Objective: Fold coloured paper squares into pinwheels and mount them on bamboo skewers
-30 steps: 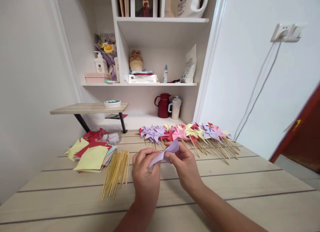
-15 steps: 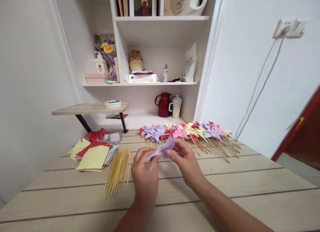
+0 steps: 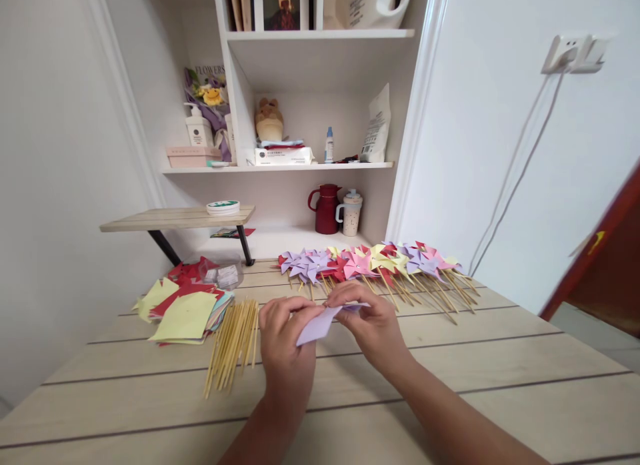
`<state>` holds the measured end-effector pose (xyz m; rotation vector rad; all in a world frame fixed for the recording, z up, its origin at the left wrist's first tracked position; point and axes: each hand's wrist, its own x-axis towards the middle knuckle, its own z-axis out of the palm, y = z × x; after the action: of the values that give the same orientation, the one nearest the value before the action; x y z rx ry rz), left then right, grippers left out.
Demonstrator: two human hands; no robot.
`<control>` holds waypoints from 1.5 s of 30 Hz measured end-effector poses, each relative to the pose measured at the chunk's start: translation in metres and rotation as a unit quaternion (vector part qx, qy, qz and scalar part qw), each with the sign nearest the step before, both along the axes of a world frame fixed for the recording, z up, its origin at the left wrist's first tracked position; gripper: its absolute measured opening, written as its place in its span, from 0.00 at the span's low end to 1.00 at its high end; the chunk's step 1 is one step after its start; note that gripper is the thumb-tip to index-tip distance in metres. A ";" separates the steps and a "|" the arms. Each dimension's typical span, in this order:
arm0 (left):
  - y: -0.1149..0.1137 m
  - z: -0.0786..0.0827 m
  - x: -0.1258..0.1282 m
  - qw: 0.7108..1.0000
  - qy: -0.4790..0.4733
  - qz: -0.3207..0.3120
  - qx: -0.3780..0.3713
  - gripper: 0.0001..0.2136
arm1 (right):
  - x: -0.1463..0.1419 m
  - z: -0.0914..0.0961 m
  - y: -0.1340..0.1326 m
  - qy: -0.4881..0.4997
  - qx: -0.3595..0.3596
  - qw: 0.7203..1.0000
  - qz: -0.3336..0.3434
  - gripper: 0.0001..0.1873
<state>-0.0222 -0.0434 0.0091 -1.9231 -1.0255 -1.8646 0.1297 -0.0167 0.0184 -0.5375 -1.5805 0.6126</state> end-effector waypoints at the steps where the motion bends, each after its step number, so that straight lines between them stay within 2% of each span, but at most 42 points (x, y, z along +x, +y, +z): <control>1: -0.002 0.001 -0.001 1.000 0.019 0.007 0.024 0.09 | 0.000 0.001 -0.001 0.000 0.031 1.000 0.002 0.04; 4: -0.005 0.005 -0.002 0.996 0.050 0.025 0.063 0.10 | 0.001 0.003 -0.002 0.003 0.089 0.996 0.003 0.08; 7: -0.005 0.006 -0.003 0.995 0.060 0.031 0.073 0.10 | 0.001 0.003 -0.002 0.003 0.093 0.996 0.001 0.08; 15: -0.003 0.006 -0.002 0.997 0.056 0.022 0.038 0.08 | 0.001 0.001 -0.003 -0.010 0.043 0.998 -0.036 0.04; 25: 0.005 -0.005 -0.001 0.999 0.030 0.009 -0.005 0.08 | -0.001 -0.008 0.004 0.000 -0.020 0.999 -0.037 0.03; 33: 0.009 -0.011 0.003 0.997 0.012 -0.020 -0.074 0.09 | -0.001 -0.012 0.010 0.001 -0.050 0.998 -0.028 0.01; 39: 0.016 -0.017 0.000 0.994 0.028 -0.011 -0.102 0.07 | 0.001 -0.007 0.011 0.009 -0.074 0.997 -0.030 0.04; 45: 0.021 -0.022 -0.005 0.989 0.008 -0.010 -0.146 0.11 | 0.004 -0.006 0.015 0.030 -0.092 0.995 -0.036 0.05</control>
<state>-0.0270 -0.0225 -0.0128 -2.1085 -1.3421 -1.7895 0.1342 -0.0022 0.0122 -0.7048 -1.4506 0.7165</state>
